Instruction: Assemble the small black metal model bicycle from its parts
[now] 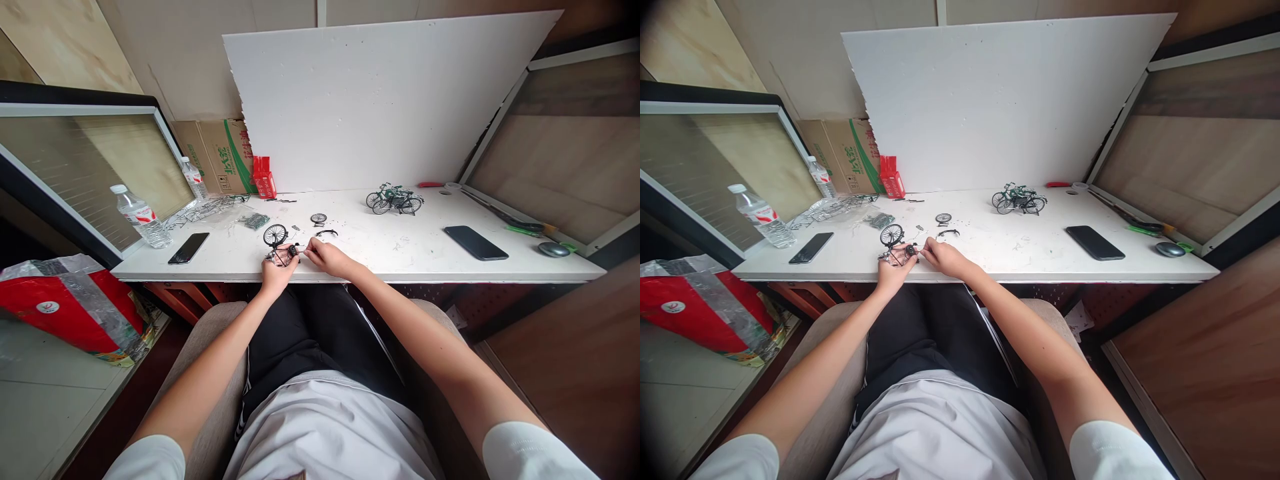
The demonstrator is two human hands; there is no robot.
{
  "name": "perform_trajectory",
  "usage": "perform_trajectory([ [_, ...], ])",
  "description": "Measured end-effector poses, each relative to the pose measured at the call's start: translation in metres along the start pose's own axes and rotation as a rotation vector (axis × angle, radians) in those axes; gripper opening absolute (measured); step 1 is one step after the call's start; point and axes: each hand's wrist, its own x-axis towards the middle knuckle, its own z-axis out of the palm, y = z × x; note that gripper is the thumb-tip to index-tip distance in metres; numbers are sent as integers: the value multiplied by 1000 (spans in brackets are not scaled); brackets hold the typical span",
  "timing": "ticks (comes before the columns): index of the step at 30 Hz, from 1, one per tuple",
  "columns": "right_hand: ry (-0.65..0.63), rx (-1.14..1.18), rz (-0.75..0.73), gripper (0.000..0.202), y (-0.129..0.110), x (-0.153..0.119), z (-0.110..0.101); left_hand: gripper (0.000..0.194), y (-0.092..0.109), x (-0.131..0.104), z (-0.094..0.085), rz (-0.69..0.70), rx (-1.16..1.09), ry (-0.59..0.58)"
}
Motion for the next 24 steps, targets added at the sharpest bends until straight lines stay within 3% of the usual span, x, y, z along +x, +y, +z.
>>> perform_trajectory([
  [14, -28, 123, 112, 27, -13, -3, -2, 41, 5, -1, 0, 4, 32, 2],
  [24, -76, 300, 155, 32, -2, 0, 3, 43, 2, -1, 1, 7, 20, 1],
])
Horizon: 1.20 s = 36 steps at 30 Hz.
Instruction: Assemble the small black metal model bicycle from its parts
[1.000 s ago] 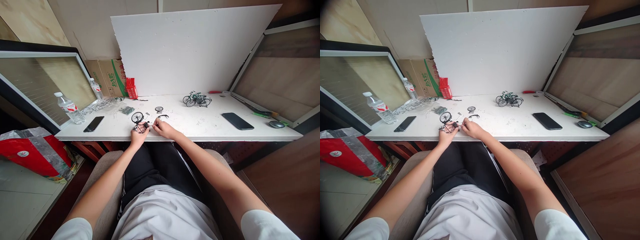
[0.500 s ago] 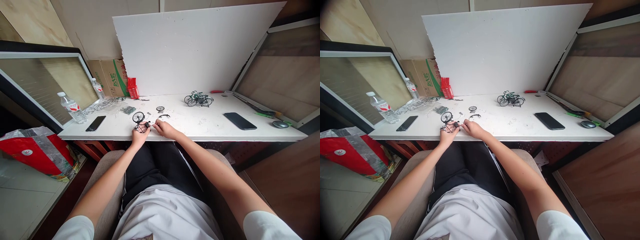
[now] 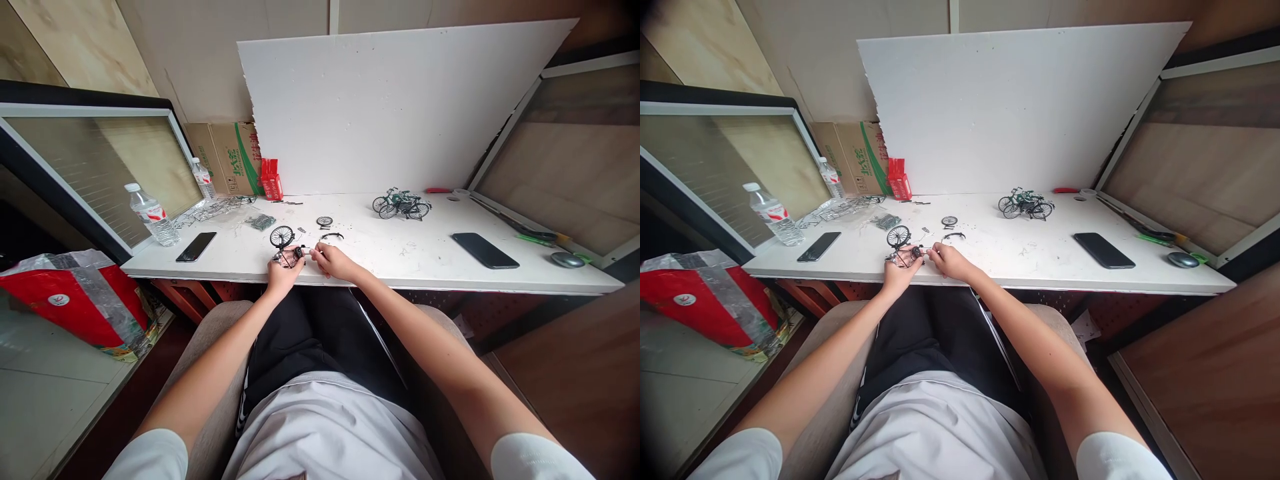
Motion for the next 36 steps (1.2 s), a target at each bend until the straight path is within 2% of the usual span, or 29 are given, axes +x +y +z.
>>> perform_trajectory([
  [6, 127, -280, -111, 30, 3, 7, 0, 40, 4, 11, 2, 18, -18, 17],
  [11, 135, -294, -223, 24, 7, 15, -5, 42, 6, 30, 0, 43, -34, 24],
  [17, 189, -310, -299, 30, 14, 27, -18, 39, -12, 45, -3, 24, 26, 4],
  [21, 204, -317, -336, 34, 23, 32, -19, 39, -23, 48, -2, 5, 67, 15],
  [27, 204, -252, -309, 39, 31, 33, -12, 39, -17, 45, -1, -23, 103, 40],
  [36, 169, -196, -218, 53, 22, 27, -12, 40, -18, 42, -1, 17, 108, 29],
])
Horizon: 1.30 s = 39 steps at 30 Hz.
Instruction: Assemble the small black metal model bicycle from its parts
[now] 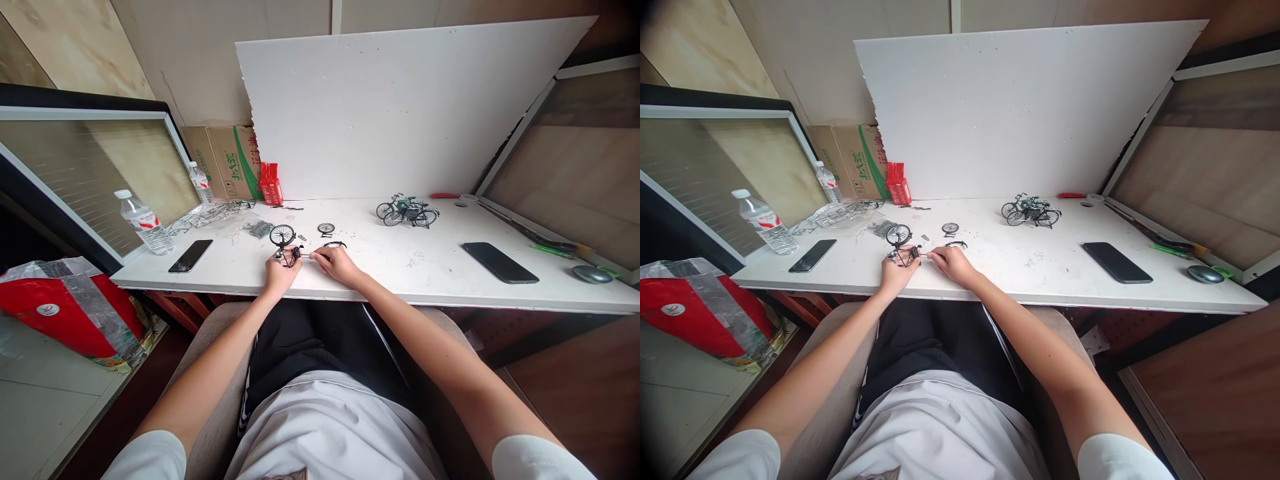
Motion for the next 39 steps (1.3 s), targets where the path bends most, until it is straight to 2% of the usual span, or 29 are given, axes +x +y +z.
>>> perform_trajectory([
  [9, -12, 21, 43, 50, 2, 1, 2, 38, 10, -3, 1, 24, 55, 14],
  [15, -28, -3, 34, 51, 4, 0, 4, 39, 7, -2, 0, 20, 24, 1],
  [22, -38, -116, 46, 28, 5, -1, 16, 38, 8, -6, 3, 69, 65, -9],
  [25, -48, -105, 46, 25, 2, -1, 15, 38, 9, -7, 3, 68, 54, 0],
  [32, 4, -48, 58, 45, -2, -3, 8, 38, 4, -1, 1, 11, -20, -3],
  [39, 137, 22, -1, 40, -2, 1, 6, 40, 3, 3, -1, -56, -141, 8],
])
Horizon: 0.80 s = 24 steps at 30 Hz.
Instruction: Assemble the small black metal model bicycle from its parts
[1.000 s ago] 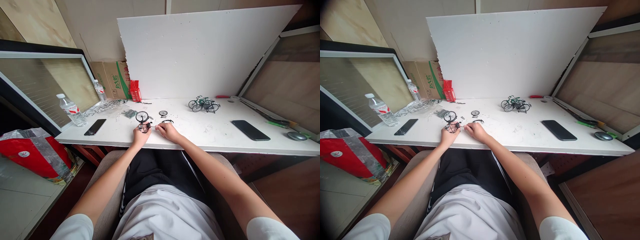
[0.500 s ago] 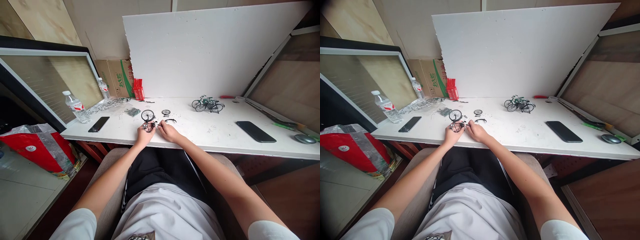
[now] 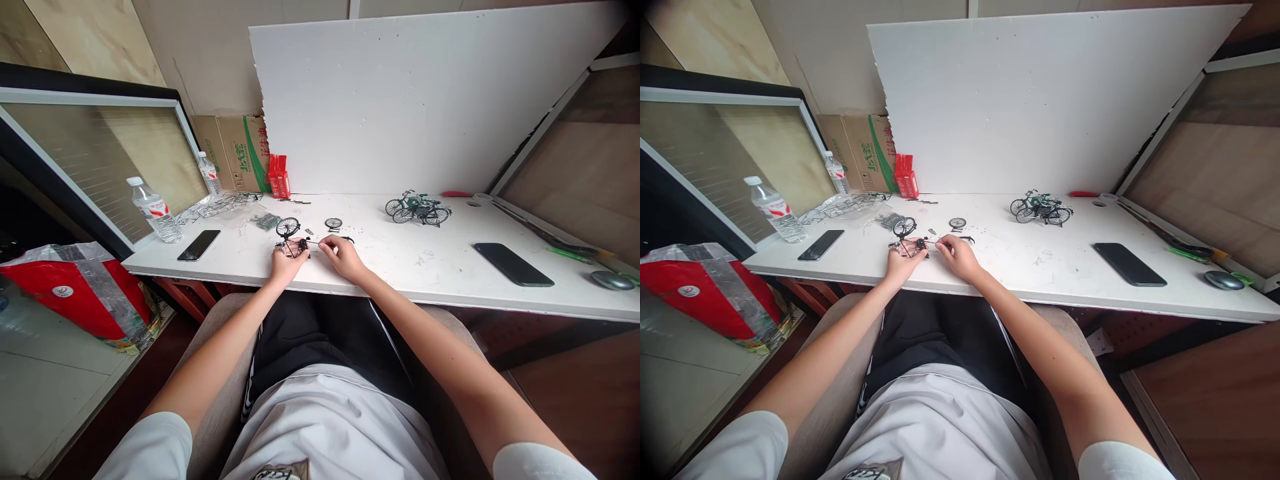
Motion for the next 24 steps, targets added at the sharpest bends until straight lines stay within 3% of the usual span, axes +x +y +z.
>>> perform_trajectory([
  [4, 56, -2, -11, 37, 1, 0, -1, 42, 1, 1, -1, -14, 10, 10],
  [24, 55, -135, -115, 34, 11, -4, 4, 39, -6, -3, -2, 68, 114, 24],
])
